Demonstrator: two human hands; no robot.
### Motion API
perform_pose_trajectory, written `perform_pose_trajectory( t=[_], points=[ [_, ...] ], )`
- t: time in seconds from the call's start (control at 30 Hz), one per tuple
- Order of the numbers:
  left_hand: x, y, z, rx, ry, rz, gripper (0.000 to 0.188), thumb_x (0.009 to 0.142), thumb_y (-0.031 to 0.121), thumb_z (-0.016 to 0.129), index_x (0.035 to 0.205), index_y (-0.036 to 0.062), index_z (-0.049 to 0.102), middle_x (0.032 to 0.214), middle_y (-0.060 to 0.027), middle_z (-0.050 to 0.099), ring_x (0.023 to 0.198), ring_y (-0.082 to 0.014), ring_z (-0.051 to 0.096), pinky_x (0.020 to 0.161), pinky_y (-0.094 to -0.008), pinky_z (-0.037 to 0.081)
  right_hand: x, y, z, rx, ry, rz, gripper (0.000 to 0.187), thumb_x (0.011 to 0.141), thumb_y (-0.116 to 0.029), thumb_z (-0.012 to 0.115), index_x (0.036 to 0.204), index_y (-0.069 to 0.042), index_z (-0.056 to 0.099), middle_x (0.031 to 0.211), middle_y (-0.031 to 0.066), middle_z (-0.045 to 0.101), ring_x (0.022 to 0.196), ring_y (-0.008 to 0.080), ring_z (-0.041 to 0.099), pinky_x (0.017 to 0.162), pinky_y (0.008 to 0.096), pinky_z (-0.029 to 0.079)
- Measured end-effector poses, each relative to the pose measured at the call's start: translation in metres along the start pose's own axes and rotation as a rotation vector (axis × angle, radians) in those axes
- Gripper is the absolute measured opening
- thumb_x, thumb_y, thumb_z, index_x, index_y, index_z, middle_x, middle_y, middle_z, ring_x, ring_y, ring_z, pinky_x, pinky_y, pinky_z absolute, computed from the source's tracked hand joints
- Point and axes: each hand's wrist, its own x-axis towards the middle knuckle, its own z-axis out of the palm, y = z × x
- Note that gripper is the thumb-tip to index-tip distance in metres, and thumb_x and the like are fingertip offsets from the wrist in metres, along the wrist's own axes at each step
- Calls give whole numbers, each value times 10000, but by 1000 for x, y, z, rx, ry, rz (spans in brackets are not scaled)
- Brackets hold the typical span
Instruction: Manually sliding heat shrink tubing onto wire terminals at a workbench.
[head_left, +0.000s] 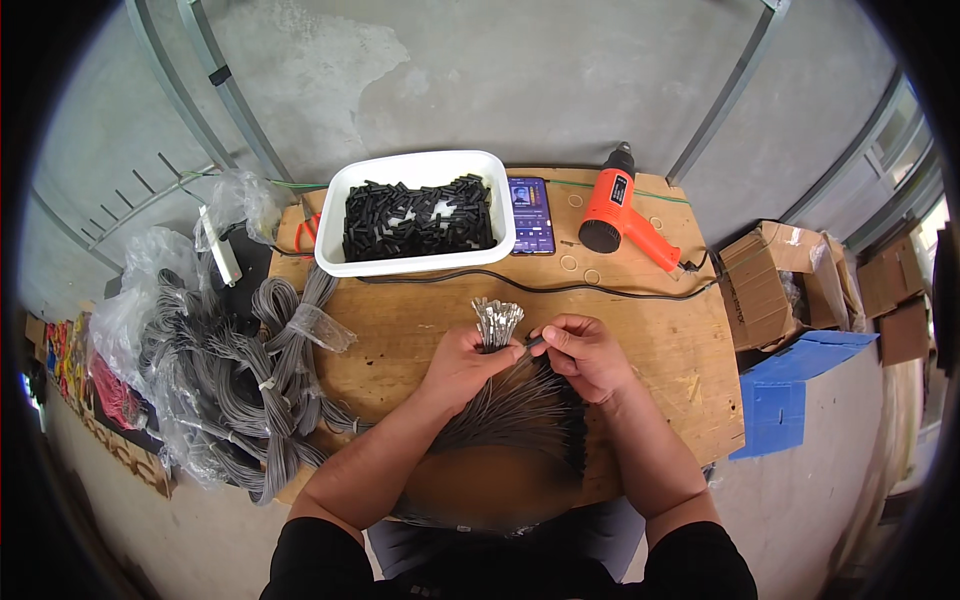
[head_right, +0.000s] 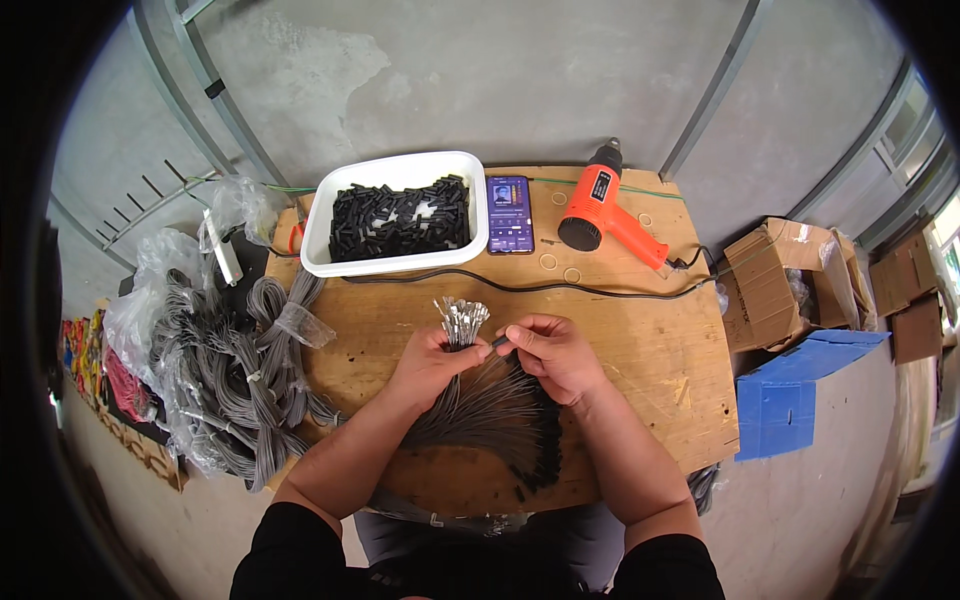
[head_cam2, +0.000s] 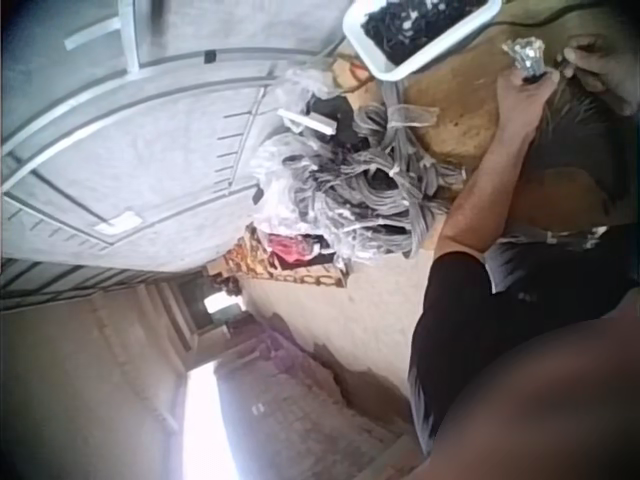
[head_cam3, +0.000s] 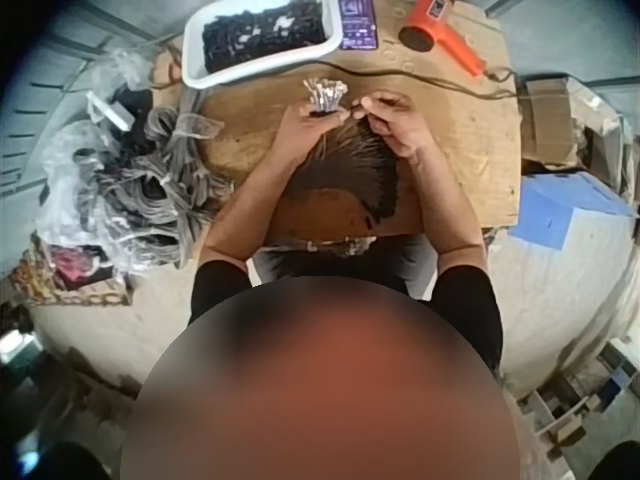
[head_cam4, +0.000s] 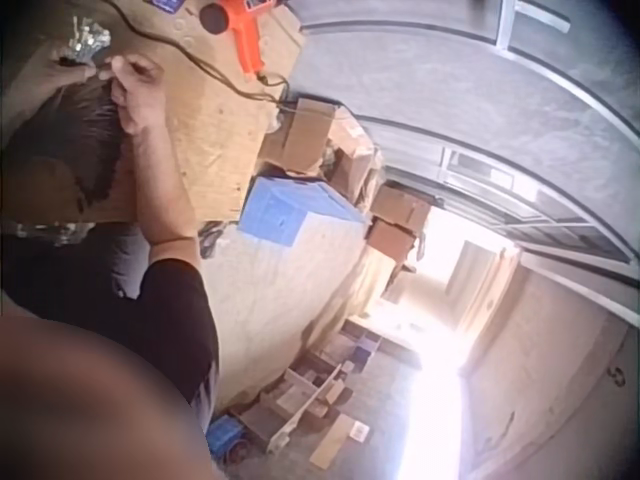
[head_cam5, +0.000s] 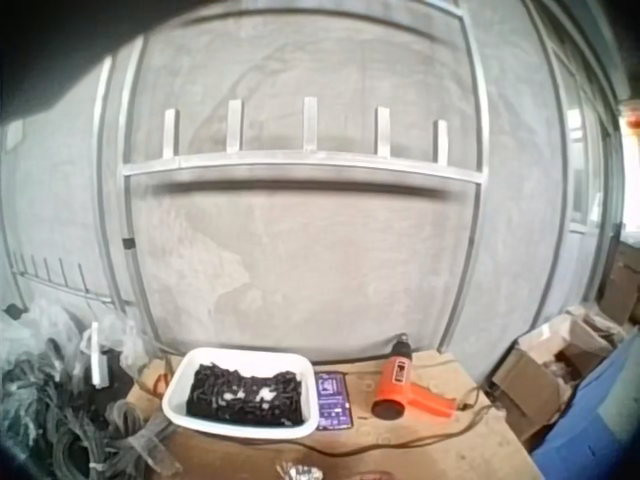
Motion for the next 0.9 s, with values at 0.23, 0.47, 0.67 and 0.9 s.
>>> perform_pose_trajectory(
  t=[0.23,0.47,0.67,0.9],
  points=[
    [0,1,1,2,3,-10,97,871,41,727,951,-12,711,854,-6,671,773,-71,583,715,-230,470,-1,-2,3,-66,30,-8,175,956,-148,648,988,23,665,816,89,692,497,40,384,464,177,313],
    [2,-4,-1,54,-17,39,125,911,81,698,974,-25,719,887,-4,690,802,-67,607,742,-234,495,-2,-9,2,-73,190,-156,171,953,-171,662,949,-1,680,743,10,618,544,28,410,496,174,301],
    [3,-4,2,47,46,92,170,928,82,683,1055,-29,709,913,-13,694,822,-62,603,760,-218,483,1,2,5,-406,268,-376,104,926,-95,685,943,8,688,751,-19,612,633,44,514,579,212,419],
    [4,-6,-4,-73,133,-28,180,931,114,672,1052,-12,715,825,16,649,688,-51,519,623,-212,415,-7,11,30,-1507,184,-703,123,827,-147,723,949,-139,728,773,72,615,676,253,632,601,344,518]
  ],
)
